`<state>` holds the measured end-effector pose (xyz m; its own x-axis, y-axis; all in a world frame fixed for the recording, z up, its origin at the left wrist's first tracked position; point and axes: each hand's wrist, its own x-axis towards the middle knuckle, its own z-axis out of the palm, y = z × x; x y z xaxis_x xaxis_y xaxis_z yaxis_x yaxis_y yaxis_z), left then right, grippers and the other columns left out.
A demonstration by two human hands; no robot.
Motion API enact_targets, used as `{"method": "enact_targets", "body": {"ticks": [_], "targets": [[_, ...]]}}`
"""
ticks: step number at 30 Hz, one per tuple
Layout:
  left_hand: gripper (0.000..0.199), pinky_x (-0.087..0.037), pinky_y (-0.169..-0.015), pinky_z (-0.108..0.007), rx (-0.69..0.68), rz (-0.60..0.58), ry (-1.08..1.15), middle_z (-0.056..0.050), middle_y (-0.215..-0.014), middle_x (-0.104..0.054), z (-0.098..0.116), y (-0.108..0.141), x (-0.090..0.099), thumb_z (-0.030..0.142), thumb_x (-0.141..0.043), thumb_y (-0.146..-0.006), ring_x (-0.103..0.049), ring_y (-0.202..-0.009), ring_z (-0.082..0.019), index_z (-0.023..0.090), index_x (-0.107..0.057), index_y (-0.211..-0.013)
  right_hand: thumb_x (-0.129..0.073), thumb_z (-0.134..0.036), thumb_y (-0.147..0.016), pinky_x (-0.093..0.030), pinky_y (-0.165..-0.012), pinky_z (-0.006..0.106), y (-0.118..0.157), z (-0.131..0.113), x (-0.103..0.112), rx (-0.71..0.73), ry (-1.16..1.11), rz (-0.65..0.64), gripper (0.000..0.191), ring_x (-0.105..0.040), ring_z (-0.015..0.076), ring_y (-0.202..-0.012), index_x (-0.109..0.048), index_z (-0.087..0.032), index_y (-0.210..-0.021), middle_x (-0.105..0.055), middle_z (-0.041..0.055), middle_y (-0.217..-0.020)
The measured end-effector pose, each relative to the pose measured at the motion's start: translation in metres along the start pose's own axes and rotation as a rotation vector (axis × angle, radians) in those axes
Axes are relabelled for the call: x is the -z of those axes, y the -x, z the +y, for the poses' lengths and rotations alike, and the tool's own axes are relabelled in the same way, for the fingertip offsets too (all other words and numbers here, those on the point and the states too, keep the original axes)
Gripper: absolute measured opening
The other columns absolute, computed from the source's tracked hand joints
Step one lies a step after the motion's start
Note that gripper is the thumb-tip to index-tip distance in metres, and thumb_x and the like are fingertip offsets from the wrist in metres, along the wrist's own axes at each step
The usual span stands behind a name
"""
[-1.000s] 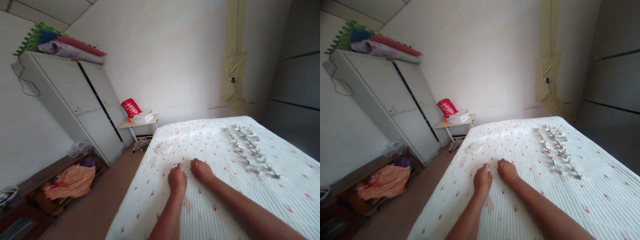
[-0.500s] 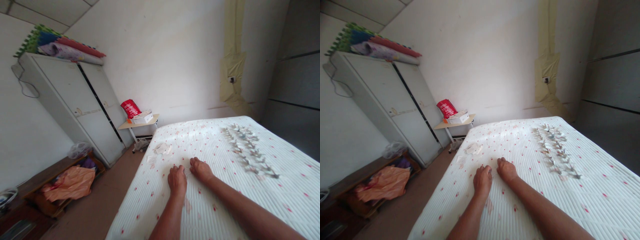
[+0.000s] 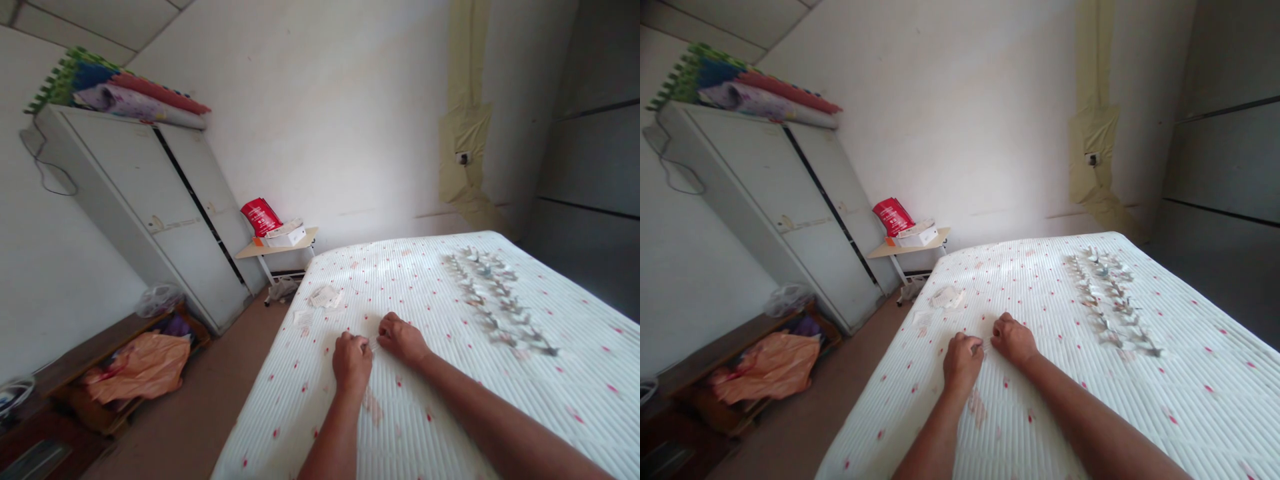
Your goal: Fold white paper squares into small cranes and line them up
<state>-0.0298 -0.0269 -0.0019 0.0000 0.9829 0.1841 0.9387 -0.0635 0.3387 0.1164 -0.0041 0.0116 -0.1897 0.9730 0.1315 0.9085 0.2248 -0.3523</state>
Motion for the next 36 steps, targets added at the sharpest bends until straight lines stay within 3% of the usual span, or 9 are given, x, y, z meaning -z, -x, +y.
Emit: {"method": "enact_targets", "body": {"ticks": [5, 12, 18, 24, 32, 36], "targets": [[0.02, -0.037, -0.078, -0.022, -0.004, -0.006, 0.025, -0.003, -0.097, -0.057, 0.001, 0.0, 0.001, 0.027, -0.052, -0.078, -0.049, -0.093, -0.015, 0.025, -0.065, -0.093, -0.061, -0.034, -0.069, -0.032, -0.059, 0.023, 0.0, -0.002, -0.003, -0.025, -0.043, 0.019, 0.02, -0.054, 0.0132, -0.075, -0.058, -0.018, -0.08, -0.052, 0.0025, -0.09], [0.019, -0.037, -0.078, -0.022, 0.014, -0.026, -0.015, -0.002, -0.097, -0.056, 0.002, 0.0, 0.003, 0.029, -0.054, -0.078, -0.049, -0.094, -0.015, 0.026, -0.064, -0.094, -0.065, -0.029, -0.065, -0.033, -0.06, 0.023, -0.003, -0.004, -0.008, -0.066, -0.013, 0.022, 0.019, -0.054, 0.0146, -0.077, -0.057, -0.018, -0.078, -0.051, 0.0025, -0.089], [0.017, -0.037, -0.077, -0.022, 0.004, -0.01, -0.026, -0.001, -0.094, -0.055, 0.001, -0.001, 0.001, 0.029, -0.054, -0.077, -0.049, -0.092, -0.014, 0.027, -0.063, -0.092, -0.057, -0.015, -0.066, -0.032, -0.058, 0.021, -0.007, 0.003, -0.006, -0.083, -0.1, -0.017, 0.011, -0.053, 0.01, -0.069, -0.057, -0.016, -0.077, -0.051, 0.0024, -0.09], [0.018, -0.037, -0.077, -0.022, 0.012, -0.008, -0.015, -0.002, -0.095, -0.056, 0.002, -0.001, 0.001, 0.026, -0.055, -0.076, -0.049, -0.092, -0.015, 0.026, -0.064, -0.091, -0.053, -0.006, -0.063, -0.035, -0.061, 0.02, -0.009, 0.011, -0.002, -0.079, -0.178, -0.009, 0.015, -0.053, 0.0102, -0.071, -0.059, -0.014, -0.074, -0.053, 0.0036, -0.088], [0.019, -0.038, -0.078, -0.023, 0.026, -0.038, -0.034, -0.002, -0.097, -0.056, 0.004, -0.001, 0.005, 0.027, -0.055, -0.076, -0.049, -0.095, -0.016, 0.027, -0.063, -0.093, -0.05, -0.005, -0.064, -0.038, -0.066, 0.02, -0.014, 0.021, -0.003, -0.081, -0.18, 0.019, 0.016, -0.053, 0.0116, -0.072, -0.061, -0.014, -0.072, -0.057, 0.0045, -0.083], [0.02, -0.038, -0.079, -0.023, 0.028, -0.046, -0.03, -0.002, -0.098, -0.055, 0.005, -0.001, 0.006, 0.026, -0.054, -0.076, -0.049, -0.095, -0.016, 0.026, -0.063, -0.094, -0.046, -0.005, -0.065, -0.039, -0.064, 0.019, -0.011, 0.025, -0.005, -0.061, -0.342, 0.072, 0.022, -0.053, 0.0106, -0.068, -0.06, -0.017, -0.077, -0.059, 0.0014, -0.082]]}}
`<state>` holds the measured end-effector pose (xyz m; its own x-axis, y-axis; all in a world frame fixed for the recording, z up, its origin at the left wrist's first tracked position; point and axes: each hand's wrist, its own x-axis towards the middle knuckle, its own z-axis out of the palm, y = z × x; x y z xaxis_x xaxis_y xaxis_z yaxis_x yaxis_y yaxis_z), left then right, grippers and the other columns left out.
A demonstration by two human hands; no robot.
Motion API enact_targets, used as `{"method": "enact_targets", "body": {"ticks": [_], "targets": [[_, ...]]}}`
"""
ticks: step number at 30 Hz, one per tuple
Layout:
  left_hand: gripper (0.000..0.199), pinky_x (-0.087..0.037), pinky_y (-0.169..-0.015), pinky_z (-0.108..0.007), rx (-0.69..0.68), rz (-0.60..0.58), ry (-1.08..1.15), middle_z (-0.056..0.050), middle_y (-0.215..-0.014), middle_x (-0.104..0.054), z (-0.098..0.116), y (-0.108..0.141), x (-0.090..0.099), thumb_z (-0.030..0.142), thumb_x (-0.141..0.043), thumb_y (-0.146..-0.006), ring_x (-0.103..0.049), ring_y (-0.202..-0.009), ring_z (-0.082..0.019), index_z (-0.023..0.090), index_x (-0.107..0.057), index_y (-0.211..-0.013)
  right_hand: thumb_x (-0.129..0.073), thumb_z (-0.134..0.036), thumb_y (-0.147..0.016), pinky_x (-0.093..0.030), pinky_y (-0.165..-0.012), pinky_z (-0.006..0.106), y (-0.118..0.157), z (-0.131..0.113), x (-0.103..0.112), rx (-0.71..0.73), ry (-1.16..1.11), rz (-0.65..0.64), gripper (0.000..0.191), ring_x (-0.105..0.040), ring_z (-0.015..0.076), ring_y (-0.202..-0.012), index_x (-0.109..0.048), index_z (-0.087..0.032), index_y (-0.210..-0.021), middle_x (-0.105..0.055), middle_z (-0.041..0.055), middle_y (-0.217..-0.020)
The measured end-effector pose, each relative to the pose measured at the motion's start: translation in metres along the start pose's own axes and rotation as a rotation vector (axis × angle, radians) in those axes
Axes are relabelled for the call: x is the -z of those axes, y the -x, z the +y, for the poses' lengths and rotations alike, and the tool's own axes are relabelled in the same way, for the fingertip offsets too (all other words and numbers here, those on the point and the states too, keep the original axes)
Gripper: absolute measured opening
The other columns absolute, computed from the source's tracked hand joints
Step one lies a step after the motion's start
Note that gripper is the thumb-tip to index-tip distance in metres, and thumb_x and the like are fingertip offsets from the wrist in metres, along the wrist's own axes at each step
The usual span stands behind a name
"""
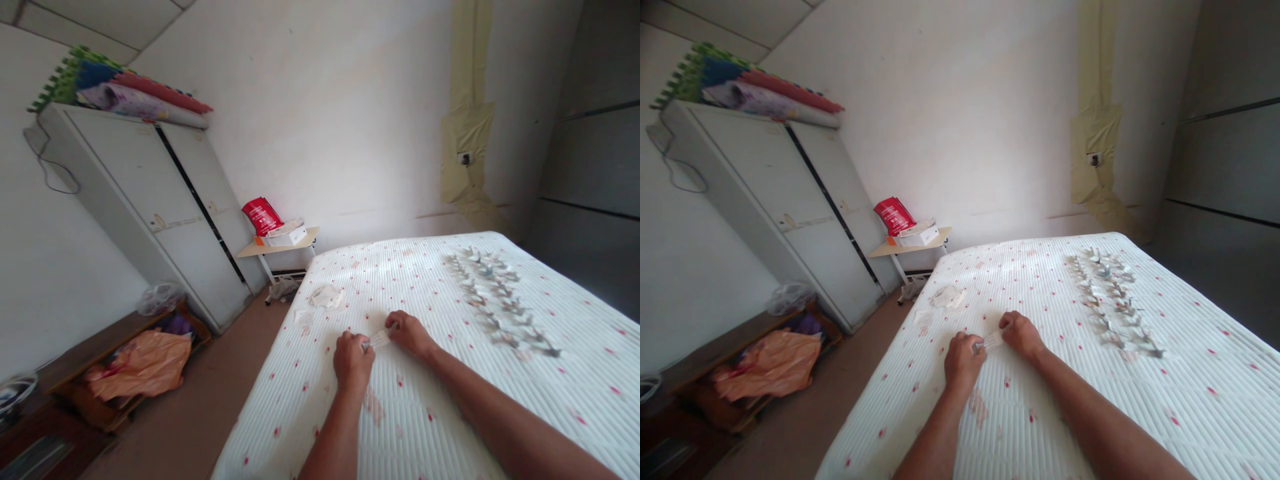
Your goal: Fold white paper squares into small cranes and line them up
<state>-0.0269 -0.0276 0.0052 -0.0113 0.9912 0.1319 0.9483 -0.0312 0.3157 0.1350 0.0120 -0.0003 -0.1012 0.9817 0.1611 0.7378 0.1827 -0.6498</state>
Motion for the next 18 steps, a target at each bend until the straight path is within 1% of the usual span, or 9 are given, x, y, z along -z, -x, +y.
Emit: {"method": "enact_targets", "body": {"ticks": [3, 4, 6, 8, 10, 12, 14, 16, 18], "targets": [[0.02, -0.038, -0.078, -0.023, 0.01, 0.003, -0.004, -0.002, -0.098, -0.056, 0.001, 0.0, 0.0, 0.026, -0.055, -0.076, -0.049, -0.095, -0.016, 0.026, -0.064, -0.093, -0.043, -0.009, -0.069, -0.04, -0.062, 0.02, 0.006, -0.002, -0.004, 0.08, -0.147, 0.007, 0.023, -0.053, 0.0109, -0.066, -0.06, -0.019, -0.081, -0.06, -0.0004, -0.08], [0.02, -0.038, -0.078, -0.023, 0.011, 0.005, -0.008, -0.002, -0.097, -0.056, 0.001, 0.0, 0.0, 0.026, -0.054, -0.076, -0.049, -0.094, -0.016, 0.026, -0.064, -0.093, -0.043, -0.01, -0.069, -0.04, -0.062, 0.02, 0.007, -0.004, -0.006, 0.119, -0.151, -0.011, 0.022, -0.054, 0.0111, -0.067, -0.06, -0.019, -0.08, -0.06, -0.0004, -0.079], [0.019, -0.038, -0.077, -0.023, 0.012, 0.013, -0.007, -0.002, -0.096, -0.056, 0.001, 0.0, 0.0, 0.027, -0.054, -0.075, -0.05, -0.093, -0.016, 0.026, -0.064, -0.092, -0.045, -0.009, -0.067, -0.04, -0.065, 0.02, 0.01, -0.008, -0.009, 0.171, -0.081, -0.055, 0.021, -0.055, 0.0114, -0.07, -0.062, -0.019, -0.074, -0.061, 0.0001, -0.079], [0.019, -0.038, -0.076, -0.023, 0.012, 0.018, 0.005, -0.002, -0.094, -0.056, 0.001, 0.0, 0.001, 0.027, -0.054, -0.075, -0.05, -0.092, -0.016, 0.026, -0.064, -0.091, -0.045, -0.008, -0.066, -0.038, -0.065, 0.019, 0.01, -0.012, -0.011, 0.168, 0.015, -0.085, 0.021, -0.056, 0.0114, -0.072, -0.063, -0.019, -0.07, -0.062, 0.0007, -0.08], [0.019, -0.038, -0.075, -0.022, 0.015, 0.012, 0.022, -0.002, -0.094, -0.057, 0.0, -0.001, 0.001, 0.026, -0.054, -0.075, -0.051, -0.092, -0.015, 0.026, -0.064, -0.091, -0.045, -0.007, -0.066, -0.038, -0.065, 0.019, 0.009, -0.014, -0.012, 0.156, 0.069, -0.108, 0.023, -0.056, 0.0109, -0.072, -0.064, -0.018, -0.07, -0.063, 0.001, -0.08], [0.019, -0.038, -0.075, -0.023, 0.023, 0.0, 0.039, -0.002, -0.095, -0.057, 0.001, -0.002, 0.002, 0.028, -0.054, -0.076, -0.051, -0.091, -0.015, 0.025, -0.064, -0.091, -0.046, -0.006, -0.066, -0.038, -0.065, 0.018, 0.007, -0.015, -0.011, 0.158, 0.081, -0.125, 0.023, -0.056, 0.0106, -0.073, -0.065, -0.018, -0.071, -0.063, 0.0012, -0.081], [0.02, -0.038, -0.074, -0.024, 0.036, -0.007, 0.049, -0.003, -0.094, -0.057, 0.002, -0.003, 0.002, 0.034, -0.055, -0.075, -0.051, -0.09, -0.016, 0.024, -0.064, -0.09, -0.047, -0.007, -0.066, -0.038, -0.066, 0.018, 0.006, -0.016, -0.01, 0.142, 0.089, -0.134, 0.022, -0.057, 0.0108, -0.074, -0.065, -0.018, -0.072, -0.063, 0.0014, -0.082], [0.023, -0.039, -0.072, -0.025, 0.047, -0.007, 0.047, -0.003, -0.093, -0.057, 0.003, -0.003, 0.003, 0.04, -0.057, -0.073, -0.052, -0.09, -0.017, 0.024, -0.064, -0.088, -0.048, -0.008, -0.067, -0.039, -0.067, 0.018, 0.006, -0.018, -0.009, 0.118, 0.094, -0.146, 0.021, -0.057, 0.011, -0.074, -0.065, -0.018, -0.073, -0.063, 0.0016, -0.082], [0.024, -0.039, -0.072, -0.025, 0.054, -0.01, 0.04, -0.002, -0.093, -0.057, 0.004, -0.004, 0.003, 0.041, -0.059, -0.071, -0.052, -0.09, -0.018, 0.025, -0.063, -0.087, -0.048, -0.008, -0.067, -0.039, -0.067, 0.018, 0.006, -0.019, -0.008, 0.108, 0.097, -0.154, 0.021, -0.057, 0.0112, -0.075, -0.065, -0.018, -0.073, -0.063, 0.0019, -0.083]]}}
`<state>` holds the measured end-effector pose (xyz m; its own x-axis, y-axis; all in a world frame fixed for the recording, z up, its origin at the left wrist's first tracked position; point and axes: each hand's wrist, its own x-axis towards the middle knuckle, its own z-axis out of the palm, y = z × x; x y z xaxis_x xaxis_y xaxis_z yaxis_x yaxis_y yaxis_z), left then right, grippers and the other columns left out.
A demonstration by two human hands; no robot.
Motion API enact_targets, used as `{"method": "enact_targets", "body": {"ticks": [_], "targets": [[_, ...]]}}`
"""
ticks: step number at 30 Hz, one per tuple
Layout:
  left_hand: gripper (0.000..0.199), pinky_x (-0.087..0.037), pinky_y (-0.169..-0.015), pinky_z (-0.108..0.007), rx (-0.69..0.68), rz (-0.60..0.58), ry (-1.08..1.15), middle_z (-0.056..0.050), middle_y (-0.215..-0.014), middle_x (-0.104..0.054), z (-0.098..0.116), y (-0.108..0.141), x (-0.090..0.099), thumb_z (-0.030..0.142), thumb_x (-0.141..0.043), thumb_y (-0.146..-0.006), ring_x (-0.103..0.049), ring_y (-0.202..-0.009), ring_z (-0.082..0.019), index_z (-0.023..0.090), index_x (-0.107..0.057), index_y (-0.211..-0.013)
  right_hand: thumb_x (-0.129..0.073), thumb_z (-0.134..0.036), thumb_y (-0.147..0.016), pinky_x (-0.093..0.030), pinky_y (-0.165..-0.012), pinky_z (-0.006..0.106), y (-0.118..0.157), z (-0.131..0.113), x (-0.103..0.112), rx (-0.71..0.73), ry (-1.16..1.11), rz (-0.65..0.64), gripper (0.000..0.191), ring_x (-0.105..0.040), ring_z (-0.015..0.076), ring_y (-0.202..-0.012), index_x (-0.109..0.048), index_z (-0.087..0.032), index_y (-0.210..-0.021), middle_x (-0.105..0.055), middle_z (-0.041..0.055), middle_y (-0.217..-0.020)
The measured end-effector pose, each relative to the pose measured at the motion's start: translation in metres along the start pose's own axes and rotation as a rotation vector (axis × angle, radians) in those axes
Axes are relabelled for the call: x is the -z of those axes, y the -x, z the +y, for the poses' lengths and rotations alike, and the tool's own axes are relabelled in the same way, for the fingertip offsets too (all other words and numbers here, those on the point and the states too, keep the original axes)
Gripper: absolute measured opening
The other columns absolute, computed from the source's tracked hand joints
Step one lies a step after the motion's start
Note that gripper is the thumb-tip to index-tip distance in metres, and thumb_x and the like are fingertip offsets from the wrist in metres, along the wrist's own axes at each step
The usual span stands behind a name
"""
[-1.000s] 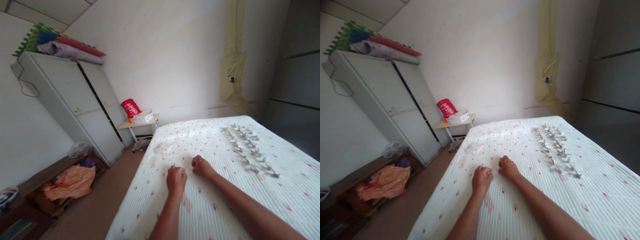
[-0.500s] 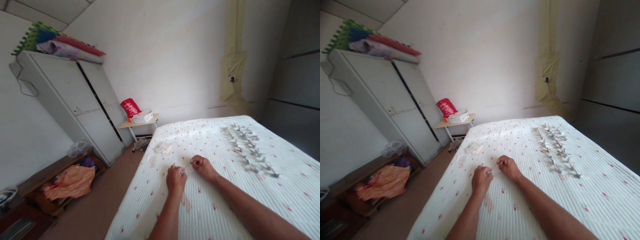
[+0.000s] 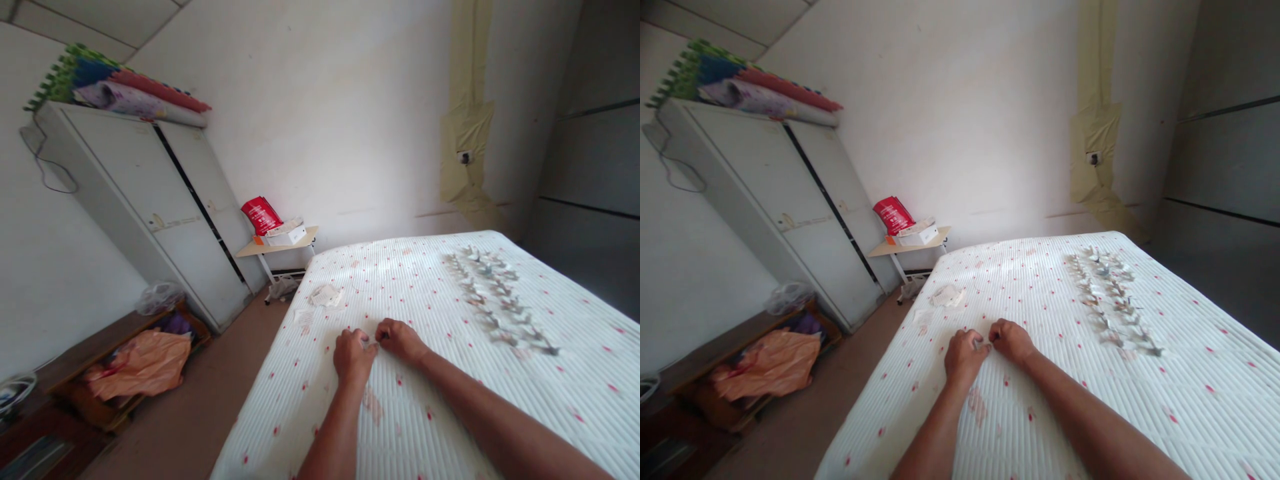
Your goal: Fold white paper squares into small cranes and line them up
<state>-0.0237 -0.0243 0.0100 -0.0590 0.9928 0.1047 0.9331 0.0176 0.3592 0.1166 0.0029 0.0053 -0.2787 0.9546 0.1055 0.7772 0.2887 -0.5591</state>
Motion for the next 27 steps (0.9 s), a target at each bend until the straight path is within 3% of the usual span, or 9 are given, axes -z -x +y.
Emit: {"method": "enact_targets", "body": {"ticks": [13, 27], "targets": [[0.026, -0.039, -0.071, -0.022, 0.0, -0.061, 0.082, -0.001, -0.091, -0.058, -0.006, -0.005, 0.004, 0.021, -0.058, -0.067, -0.053, -0.085, -0.014, 0.026, -0.062, -0.092, -0.046, -0.006, -0.063, -0.038, -0.064, 0.018, -0.003, 0.009, -0.006, 0.056, -0.007, 0.026, 0.023, -0.055, 0.0106, -0.071, -0.064, -0.018, -0.071, -0.062, 0.001, -0.079], [0.037, -0.039, -0.074, -0.022, -0.041, -0.025, 0.203, -0.001, -0.086, -0.057, -0.02, -0.008, -0.004, 0.008, -0.052, -0.061, -0.053, -0.081, -0.014, 0.022, -0.06, -0.095, -0.047, -0.003, -0.063, -0.038, -0.065, 0.019, -0.005, 0.009, -0.004, 0.042, -0.036, -0.001, 0.024, -0.055, 0.0114, -0.072, -0.064, -0.018, -0.071, -0.063, 0.0015, -0.081]]}}
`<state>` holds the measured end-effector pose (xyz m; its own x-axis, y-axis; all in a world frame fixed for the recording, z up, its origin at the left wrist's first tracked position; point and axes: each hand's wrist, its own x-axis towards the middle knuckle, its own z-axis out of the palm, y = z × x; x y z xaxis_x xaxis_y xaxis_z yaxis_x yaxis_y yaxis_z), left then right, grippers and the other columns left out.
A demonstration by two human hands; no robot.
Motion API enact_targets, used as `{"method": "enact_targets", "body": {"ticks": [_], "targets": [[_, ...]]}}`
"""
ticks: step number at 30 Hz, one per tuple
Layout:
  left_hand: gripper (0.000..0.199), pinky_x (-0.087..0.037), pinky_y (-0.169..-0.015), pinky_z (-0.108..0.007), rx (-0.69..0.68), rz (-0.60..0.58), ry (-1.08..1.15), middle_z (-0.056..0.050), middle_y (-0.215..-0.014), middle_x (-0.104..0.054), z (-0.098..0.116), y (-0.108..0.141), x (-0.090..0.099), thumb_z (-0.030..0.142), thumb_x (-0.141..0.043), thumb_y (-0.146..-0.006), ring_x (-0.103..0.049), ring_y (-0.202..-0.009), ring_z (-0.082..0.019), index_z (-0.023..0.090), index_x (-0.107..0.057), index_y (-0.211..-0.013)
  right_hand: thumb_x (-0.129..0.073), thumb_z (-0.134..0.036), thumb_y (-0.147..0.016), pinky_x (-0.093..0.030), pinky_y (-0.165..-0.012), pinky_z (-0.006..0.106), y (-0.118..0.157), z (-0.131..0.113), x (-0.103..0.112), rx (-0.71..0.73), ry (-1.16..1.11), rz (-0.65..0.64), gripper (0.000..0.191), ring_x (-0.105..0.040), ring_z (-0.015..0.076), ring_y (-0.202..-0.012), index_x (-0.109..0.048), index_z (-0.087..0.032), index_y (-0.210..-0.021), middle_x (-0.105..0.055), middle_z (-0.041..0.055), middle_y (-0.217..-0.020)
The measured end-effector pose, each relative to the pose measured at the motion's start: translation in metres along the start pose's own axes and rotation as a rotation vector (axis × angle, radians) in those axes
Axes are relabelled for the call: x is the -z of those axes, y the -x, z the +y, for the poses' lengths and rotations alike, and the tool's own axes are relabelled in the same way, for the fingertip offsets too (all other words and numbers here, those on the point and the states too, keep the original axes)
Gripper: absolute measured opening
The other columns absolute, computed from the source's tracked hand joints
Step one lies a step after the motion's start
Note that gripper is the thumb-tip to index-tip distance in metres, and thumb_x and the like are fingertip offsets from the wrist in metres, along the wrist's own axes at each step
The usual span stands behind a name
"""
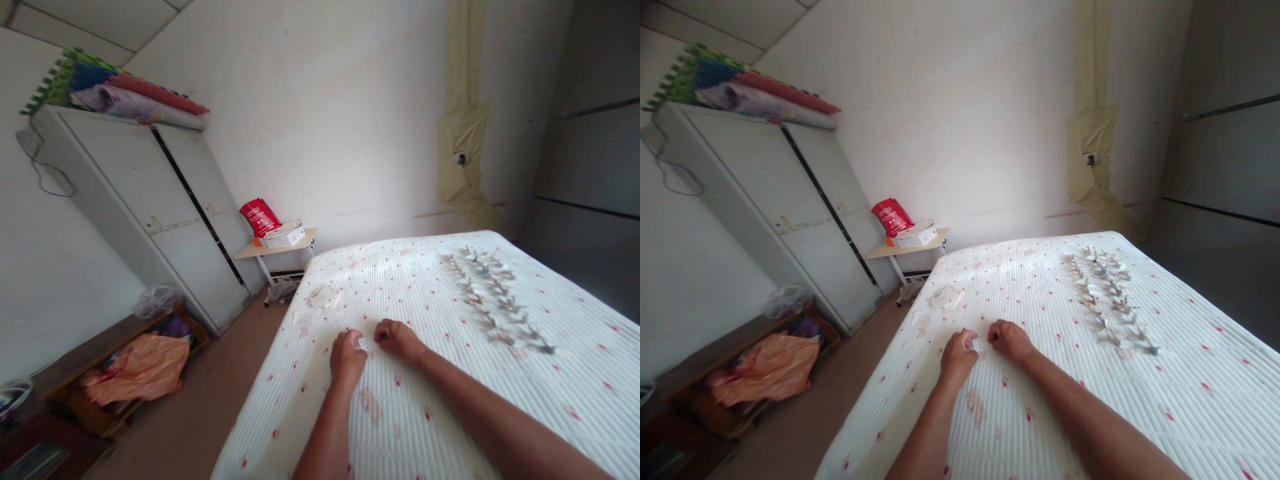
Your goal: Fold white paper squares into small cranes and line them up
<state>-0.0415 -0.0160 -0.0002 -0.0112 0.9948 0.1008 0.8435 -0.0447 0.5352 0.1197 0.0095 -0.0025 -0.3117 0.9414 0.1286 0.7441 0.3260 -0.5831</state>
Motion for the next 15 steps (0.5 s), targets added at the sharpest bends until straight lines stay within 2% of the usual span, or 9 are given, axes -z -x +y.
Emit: {"method": "enact_targets", "body": {"ticks": [6, 11, 15], "targets": [[0.039, -0.039, -0.072, -0.021, -0.002, 0.025, 0.037, -0.001, -0.085, -0.057, -0.004, 0.0, 0.0, 0.007, -0.048, -0.061, -0.053, -0.079, -0.013, 0.022, -0.059, -0.095, -0.048, -0.005, -0.064, -0.036, -0.062, 0.019, 0.0, -0.002, 0.001, -0.012, -0.006, -0.015, 0.021, -0.054, 0.0113, -0.072, -0.063, -0.018, -0.071, -0.062, 0.0009, -0.08], [0.029, -0.038, -0.07, -0.024, 0.039, 0.02, -0.015, -0.001, -0.086, -0.058, 0.004, 0.001, 0.001, 0.022, -0.053, -0.068, -0.053, -0.081, -0.016, 0.024, -0.058, -0.097, -0.058, -0.021, -0.067, -0.031, -0.057, 0.021, 0.002, -0.012, -0.001, -0.095, 0.073, 0.012, 0.005, -0.051, 0.0114, -0.068, -0.061, -0.018, -0.071, -0.06, 0.0013, -0.078], [0.029, -0.038, -0.072, -0.025, 0.018, 0.043, -0.072, -0.003, -0.092, -0.057, 0.008, 0.004, 0.001, 0.025, -0.056, -0.068, -0.052, -0.086, -0.017, 0.024, -0.058, -0.097, -0.056, -0.017, -0.066, -0.03, -0.056, 0.021, 0.002, -0.014, -0.005, -0.103, 0.113, 0.042, 0.006, -0.05, 0.0111, -0.066, -0.06, -0.018, -0.07, -0.059, 0.0011, -0.077]]}}
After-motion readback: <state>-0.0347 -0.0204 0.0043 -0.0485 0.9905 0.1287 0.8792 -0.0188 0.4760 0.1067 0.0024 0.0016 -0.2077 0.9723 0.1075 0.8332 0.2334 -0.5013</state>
